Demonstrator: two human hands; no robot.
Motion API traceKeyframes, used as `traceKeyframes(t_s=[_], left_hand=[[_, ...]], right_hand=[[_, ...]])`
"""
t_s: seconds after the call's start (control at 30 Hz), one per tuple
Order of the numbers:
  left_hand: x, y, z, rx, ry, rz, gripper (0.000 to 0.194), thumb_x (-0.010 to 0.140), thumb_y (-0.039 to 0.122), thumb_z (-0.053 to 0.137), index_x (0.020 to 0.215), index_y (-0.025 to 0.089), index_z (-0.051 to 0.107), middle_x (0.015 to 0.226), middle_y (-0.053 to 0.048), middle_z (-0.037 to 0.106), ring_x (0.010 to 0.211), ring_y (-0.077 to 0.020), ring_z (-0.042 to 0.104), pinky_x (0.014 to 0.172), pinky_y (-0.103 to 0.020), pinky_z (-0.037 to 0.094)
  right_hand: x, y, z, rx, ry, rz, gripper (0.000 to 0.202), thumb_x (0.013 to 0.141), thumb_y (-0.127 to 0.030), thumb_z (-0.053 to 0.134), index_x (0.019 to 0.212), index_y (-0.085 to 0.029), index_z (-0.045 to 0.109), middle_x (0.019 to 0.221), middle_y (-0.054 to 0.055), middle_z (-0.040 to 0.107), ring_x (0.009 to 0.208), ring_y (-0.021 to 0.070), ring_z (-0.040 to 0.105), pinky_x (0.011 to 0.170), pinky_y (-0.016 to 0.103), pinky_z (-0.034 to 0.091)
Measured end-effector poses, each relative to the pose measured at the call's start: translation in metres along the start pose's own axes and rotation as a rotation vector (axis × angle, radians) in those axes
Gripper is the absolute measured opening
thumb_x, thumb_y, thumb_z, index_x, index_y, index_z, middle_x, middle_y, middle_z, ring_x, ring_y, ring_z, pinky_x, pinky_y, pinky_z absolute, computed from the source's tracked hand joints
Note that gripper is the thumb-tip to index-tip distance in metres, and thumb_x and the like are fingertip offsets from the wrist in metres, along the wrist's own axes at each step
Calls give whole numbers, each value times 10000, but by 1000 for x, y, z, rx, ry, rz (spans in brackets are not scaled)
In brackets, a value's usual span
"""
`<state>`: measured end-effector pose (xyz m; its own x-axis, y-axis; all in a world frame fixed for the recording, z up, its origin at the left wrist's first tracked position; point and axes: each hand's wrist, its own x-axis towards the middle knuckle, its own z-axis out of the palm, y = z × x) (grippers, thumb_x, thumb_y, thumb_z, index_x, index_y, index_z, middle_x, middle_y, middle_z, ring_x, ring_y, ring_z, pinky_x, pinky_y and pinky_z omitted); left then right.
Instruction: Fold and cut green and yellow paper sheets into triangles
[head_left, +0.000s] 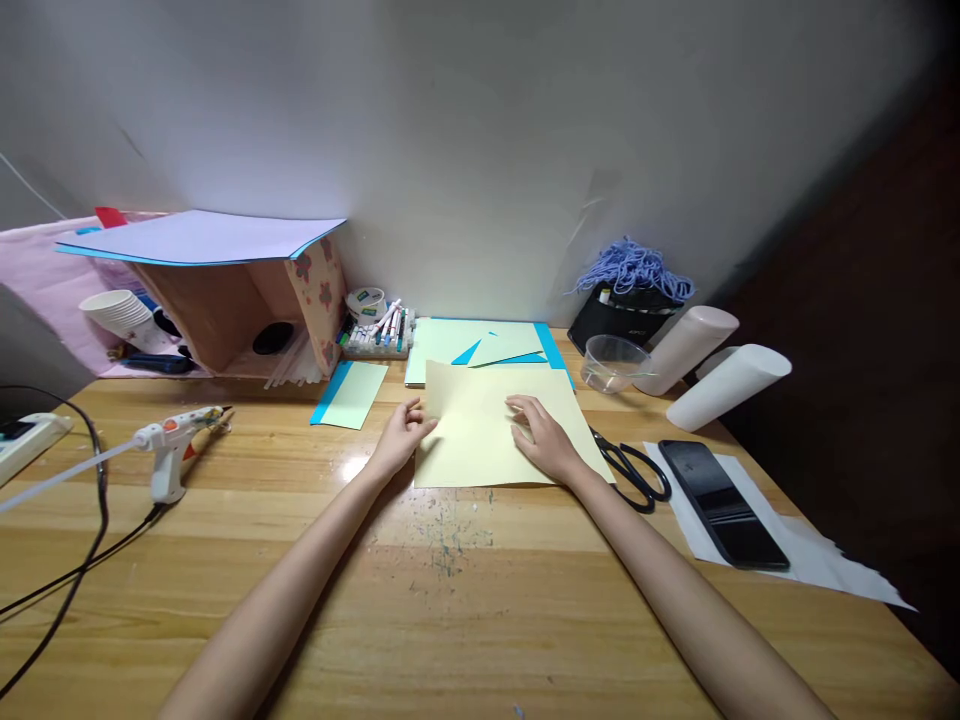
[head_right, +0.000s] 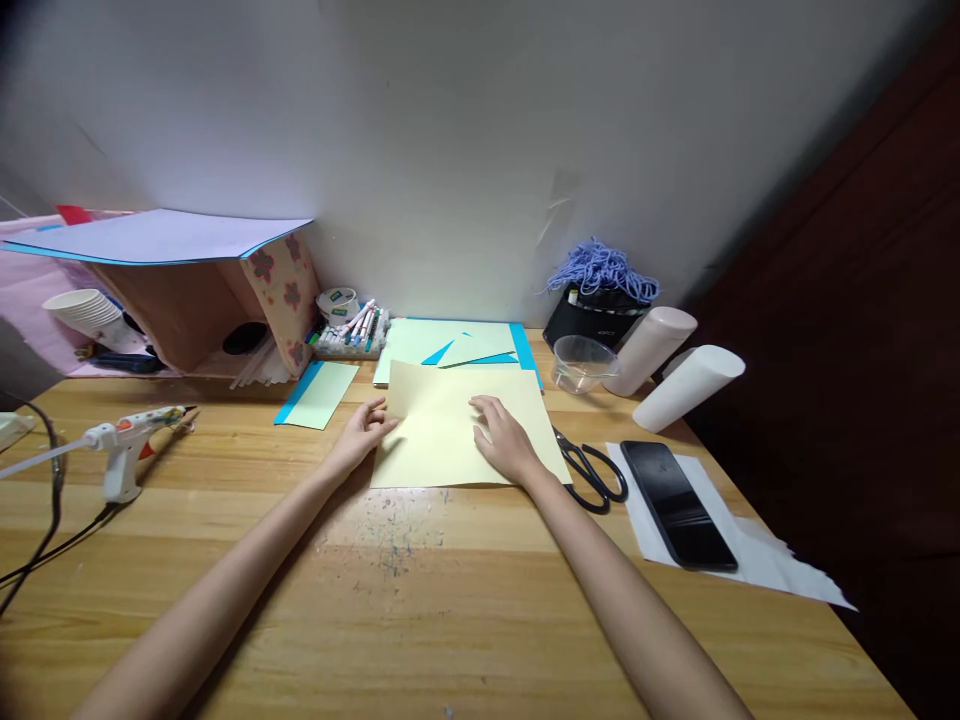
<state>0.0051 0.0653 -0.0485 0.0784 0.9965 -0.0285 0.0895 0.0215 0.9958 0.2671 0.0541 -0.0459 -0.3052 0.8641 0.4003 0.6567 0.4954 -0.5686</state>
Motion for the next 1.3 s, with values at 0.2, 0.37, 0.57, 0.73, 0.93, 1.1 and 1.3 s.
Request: traceKeyframes(t_s=[0.2, 0.37, 0.57, 0.73, 0.93, 1.1, 1.3], left_hand=[[1, 2, -4, 389, 91, 195, 248, 744, 384, 540, 693, 150, 602, 636, -6, 555, 607, -142, 503, 569, -240, 372], [7, 2, -22, 216, 281, 234, 261, 780, 409, 498, 766, 162, 583, 737, -22, 603, 696, -161, 549, 625, -239, 406], [9, 2, -26, 2, 330, 225, 275, 790, 430, 506, 842, 165, 557, 716, -16, 592, 652, -145, 547, 591, -222, 419], [5, 13, -24, -83, 534, 359, 279, 809, 431, 508, 877, 161, 540, 743, -15, 582, 655, -122, 540, 598, -197, 422], [-3, 20, -13, -225, 307, 360, 307, 753, 370, 613, 974, 162, 567, 965, -60, 627, 906, -182, 576, 775, -258, 446], [-9, 15, -3, -221, 188, 141, 378, 750, 431, 593, 990, 138, 580, 1009, -84, 628, 905, -221, 581, 742, -296, 458], [-26, 20, 22, -237, -109, -21, 429, 756, 448, 586, 1027, 116, 589, 961, -90, 650, 830, -215, 593, 681, -277, 454]], right_hand=[[2, 5, -3, -36, 113, 25, 329, 782, -129, 417, 1096, -206, 475, 1110, 81, 522, 926, 195, 543, 848, 370, 446], [5, 32, -13, -221, 396, 252, 262, 754, -184, 462, 1010, -173, 515, 1024, 113, 566, 999, 263, 481, 895, 444, 380], [6, 46, -21, -1, 307, 408, 494, 748, -389, 550, 1146, -119, 439, 806, 73, 630, 791, 223, 577, 780, 389, 440], [7, 43, -23, 292, 184, 329, 352, 730, -449, 583, 919, -152, 578, 742, 29, 628, 679, 173, 577, 672, 304, 466], [6, 34, -15, 349, 416, 309, 286, 742, -465, 572, 762, -180, 553, 720, 17, 609, 620, 164, 592, 613, 287, 494], [-3, 11, -16, 11, 585, 143, 186, 808, -363, 530, 843, -186, 573, 745, 41, 652, 639, 176, 612, 623, 285, 453], [-16, -40, -7, -502, 388, -470, 142, 802, -195, 563, 937, -230, 591, 952, 25, 691, 735, 152, 572, 713, 300, 347]])
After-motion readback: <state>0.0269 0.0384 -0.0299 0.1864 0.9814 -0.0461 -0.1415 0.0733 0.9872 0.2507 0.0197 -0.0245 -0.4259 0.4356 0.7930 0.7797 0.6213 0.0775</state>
